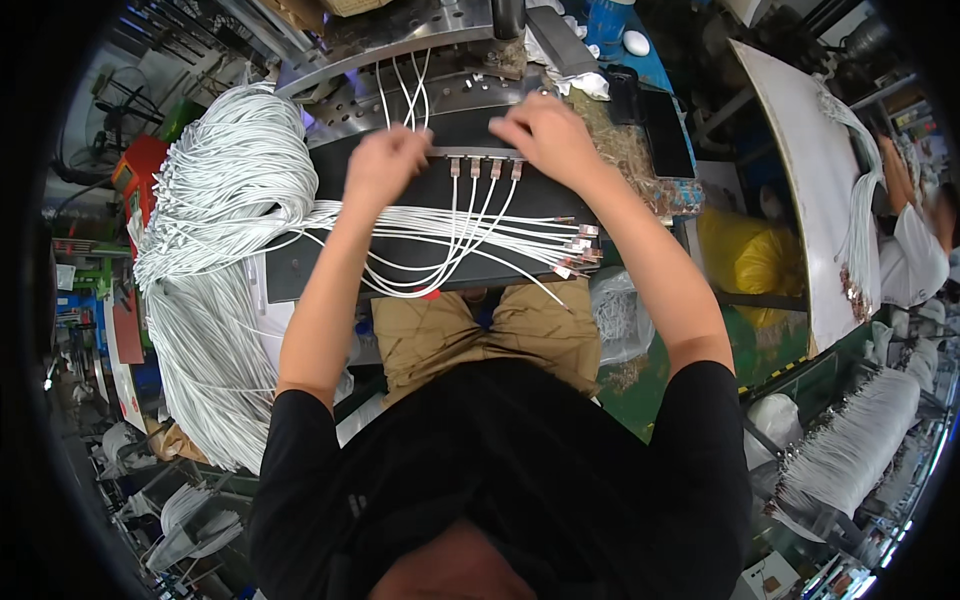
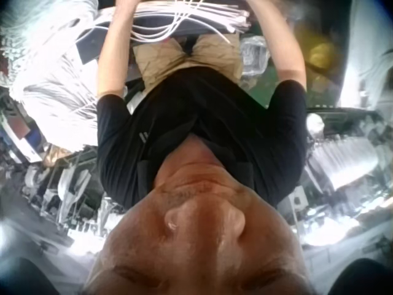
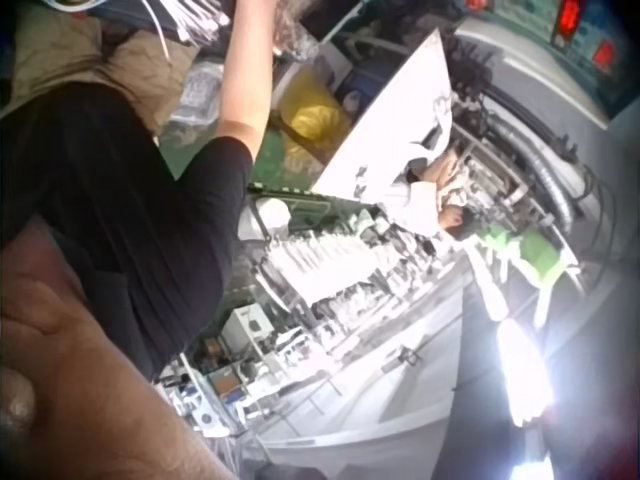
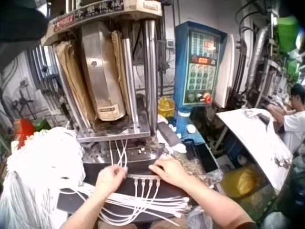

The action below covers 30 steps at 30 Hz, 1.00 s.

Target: Organizing and inserting individual wires into a connector fixture as part of a wire harness assembly.

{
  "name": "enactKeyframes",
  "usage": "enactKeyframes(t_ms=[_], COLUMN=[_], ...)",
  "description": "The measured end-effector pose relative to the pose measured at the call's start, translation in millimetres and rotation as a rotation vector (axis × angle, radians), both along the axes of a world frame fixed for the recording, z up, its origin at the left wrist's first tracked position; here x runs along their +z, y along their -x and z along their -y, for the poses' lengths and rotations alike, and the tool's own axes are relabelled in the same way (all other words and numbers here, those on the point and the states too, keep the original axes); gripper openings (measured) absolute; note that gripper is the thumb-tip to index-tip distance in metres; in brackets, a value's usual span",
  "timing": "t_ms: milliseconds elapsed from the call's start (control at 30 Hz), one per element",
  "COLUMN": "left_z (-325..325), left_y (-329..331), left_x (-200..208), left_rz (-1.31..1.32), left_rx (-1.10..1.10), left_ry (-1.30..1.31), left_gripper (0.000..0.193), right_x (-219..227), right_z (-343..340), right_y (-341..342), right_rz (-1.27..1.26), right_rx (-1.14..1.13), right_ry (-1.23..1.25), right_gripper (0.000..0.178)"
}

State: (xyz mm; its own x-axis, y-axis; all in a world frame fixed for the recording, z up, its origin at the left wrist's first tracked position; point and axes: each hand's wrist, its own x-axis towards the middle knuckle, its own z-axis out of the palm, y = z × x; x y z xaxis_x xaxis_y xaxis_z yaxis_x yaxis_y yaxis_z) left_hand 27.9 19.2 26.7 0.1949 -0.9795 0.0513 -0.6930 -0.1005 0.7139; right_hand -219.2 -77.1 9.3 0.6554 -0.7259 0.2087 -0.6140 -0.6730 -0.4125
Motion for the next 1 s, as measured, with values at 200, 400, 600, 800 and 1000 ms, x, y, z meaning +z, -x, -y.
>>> enactKeyframes(t_ms=[200, 400, 600, 800, 1000], left_z=[48, 36, 0, -61, -164], left_y=[-32, -19, -21, -113, -233], left_x=[-10, -8, 16, 109, 76], left_rz=[-0.937, -1.086, -0.772, -0.213, 0.789], left_rx=[0.242, 0.089, 0.028, 0.219, 0.943], left_ry=[-0.059, -0.213, -0.093, 0.621, 0.003], left_gripper=[0.052, 0.048, 0.043, 0.032, 0.047], right_x=[-14, -57, -96, -96, -8], right_z=[77, 213, 293, 285, 102], right_y=[-85, -146, -152, -138, -129], right_rz=[0.484, 0.351, 0.170, 0.203, 0.503], right_rx=[-0.013, -0.029, 0.005, 0.019, 0.005], right_ry=[0.461, 0.487, 0.617, 0.681, 0.035], right_gripper=[0.027, 0.030, 0.030, 0.031, 0.037])
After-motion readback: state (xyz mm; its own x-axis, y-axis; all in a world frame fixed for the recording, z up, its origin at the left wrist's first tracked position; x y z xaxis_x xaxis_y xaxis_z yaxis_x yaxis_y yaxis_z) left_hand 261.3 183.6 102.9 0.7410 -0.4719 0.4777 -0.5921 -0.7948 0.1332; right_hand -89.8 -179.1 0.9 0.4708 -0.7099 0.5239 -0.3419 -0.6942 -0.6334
